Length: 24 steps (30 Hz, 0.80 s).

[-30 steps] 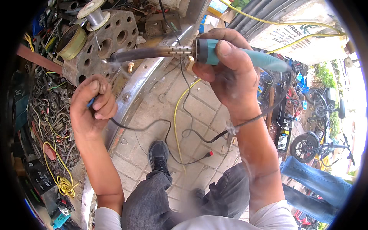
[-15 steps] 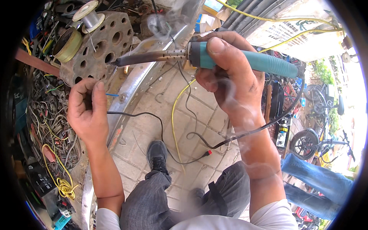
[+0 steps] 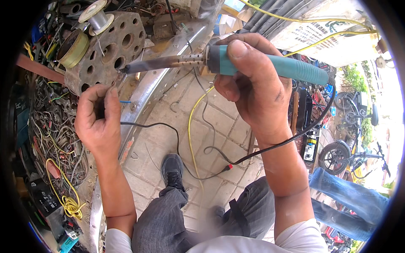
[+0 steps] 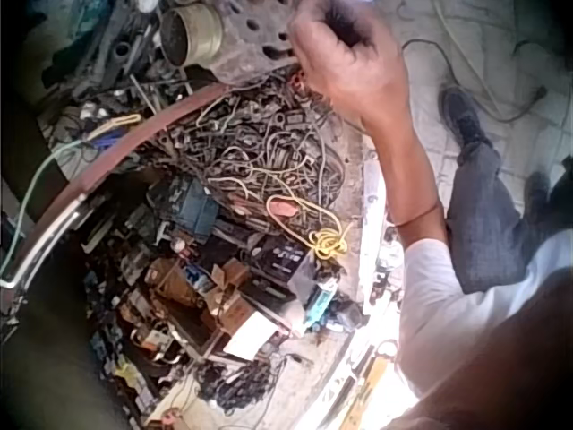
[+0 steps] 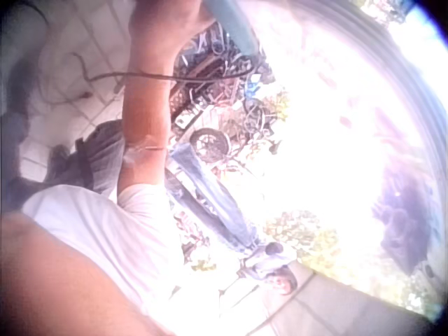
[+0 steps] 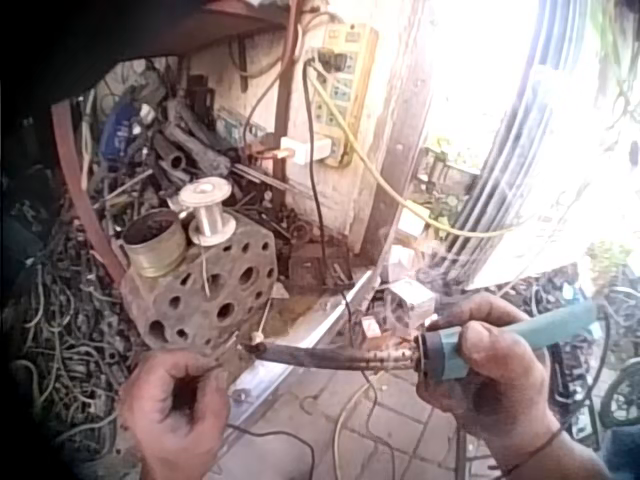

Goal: The person sits on the floor in a cluttered workshop and uses a soldering iron to work on a green circuit board. They repeatedly apply the hot tip to various points on the board, generating smoke, and occasionally wipe the tip on a metal stand.

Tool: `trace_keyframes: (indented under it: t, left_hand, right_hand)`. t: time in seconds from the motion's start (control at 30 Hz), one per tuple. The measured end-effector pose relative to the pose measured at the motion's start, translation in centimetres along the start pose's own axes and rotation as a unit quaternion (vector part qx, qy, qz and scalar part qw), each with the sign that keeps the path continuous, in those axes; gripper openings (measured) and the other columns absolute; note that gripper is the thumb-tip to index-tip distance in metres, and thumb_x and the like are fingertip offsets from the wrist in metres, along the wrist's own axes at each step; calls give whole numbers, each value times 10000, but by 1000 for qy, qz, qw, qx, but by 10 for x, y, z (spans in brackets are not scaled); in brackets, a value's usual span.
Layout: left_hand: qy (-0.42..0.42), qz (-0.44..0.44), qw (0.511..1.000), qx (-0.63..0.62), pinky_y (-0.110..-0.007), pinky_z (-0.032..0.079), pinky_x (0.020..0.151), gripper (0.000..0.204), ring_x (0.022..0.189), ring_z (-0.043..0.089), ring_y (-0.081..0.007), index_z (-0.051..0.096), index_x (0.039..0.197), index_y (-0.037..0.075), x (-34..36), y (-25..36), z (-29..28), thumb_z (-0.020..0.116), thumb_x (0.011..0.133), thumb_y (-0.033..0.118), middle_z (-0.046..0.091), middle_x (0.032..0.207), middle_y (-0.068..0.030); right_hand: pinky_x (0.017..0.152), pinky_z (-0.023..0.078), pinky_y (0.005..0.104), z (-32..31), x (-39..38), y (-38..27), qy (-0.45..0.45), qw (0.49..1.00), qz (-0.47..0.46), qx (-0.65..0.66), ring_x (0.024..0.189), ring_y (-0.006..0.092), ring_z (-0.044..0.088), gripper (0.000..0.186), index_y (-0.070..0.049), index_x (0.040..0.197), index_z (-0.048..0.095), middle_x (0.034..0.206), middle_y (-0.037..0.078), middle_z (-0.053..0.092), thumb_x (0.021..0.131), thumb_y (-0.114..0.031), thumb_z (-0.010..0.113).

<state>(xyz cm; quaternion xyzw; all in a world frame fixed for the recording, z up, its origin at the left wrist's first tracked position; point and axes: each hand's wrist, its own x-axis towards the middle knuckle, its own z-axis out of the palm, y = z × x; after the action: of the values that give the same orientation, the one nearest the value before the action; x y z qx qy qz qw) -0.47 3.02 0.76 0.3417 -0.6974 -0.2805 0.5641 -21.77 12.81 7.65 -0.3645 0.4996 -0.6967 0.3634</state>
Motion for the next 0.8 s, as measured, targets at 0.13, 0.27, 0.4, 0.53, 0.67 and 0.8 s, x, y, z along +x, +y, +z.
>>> trace_keyframes:
  t: [0.13, 0.27, 0.4, 0.53, 0.67, 0.8]
  left_hand:
    - [-5, 6, 1000, 5, -206, 409, 521, 139, 588, 494, -64, 599, 878, 6, 0, 0, 1, 698, 785, -23, 607, 749, -21]
    - [-16, -1, 1000, 13, -206, 414, 532, 120, 598, 498, -57, 600, 879, 8, -2, 0, -1, 687, 800, -14, 609, 755, -16]
    - [-28, -72, 995, -66, -193, 401, 561, 104, 632, 477, -38, 593, 898, 3, -2, 4, -2, 675, 835, 15, 594, 773, 5]
    - [-62, -174, 964, -191, -177, 367, 603, 147, 670, 444, -39, 567, 969, -3, 3, 9, 0, 644, 893, 97, 547, 779, 11]
    - [-114, -224, 934, -254, -190, 378, 579, 198, 668, 487, -53, 543, 1029, 15, -6, 9, 31, 591, 934, 182, 546, 785, 6]
    - [-239, -292, 876, -300, -201, 380, 580, 227, 668, 478, -49, 533, 1068, 15, -35, -2, 78, 578, 938, 196, 537, 800, 9]
  right_hand:
    - [428, 326, 256, -3, 0, 1, -15, 1000, -1, 5, 408, 102, 384, 342, 26, 1025, 534, 598, 68, 524, 924, -295, 476]
    - [429, 314, 258, -2, -2, 1, -3, 1000, 8, -6, 413, 105, 379, 345, 24, 1019, 525, 587, 67, 510, 925, -303, 468]
    - [445, 341, 254, -6, -2, 0, -7, 998, 18, 65, 476, 125, 450, 259, 24, 927, 577, 674, 72, 566, 864, -227, 574]
    - [464, 345, 276, -20, -8, -2, 22, 994, -3, 102, 478, 135, 438, 315, 28, 998, 559, 650, 81, 551, 889, -267, 538]
    - [479, 358, 298, -48, -41, -20, 117, 983, -44, 132, 480, 147, 441, 366, 31, 1051, 542, 630, 88, 540, 915, -305, 491]
    - [503, 390, 340, -96, -100, -38, 231, 957, -107, 141, 484, 189, 456, 470, 49, 1134, 506, 644, 100, 564, 920, -367, 459]
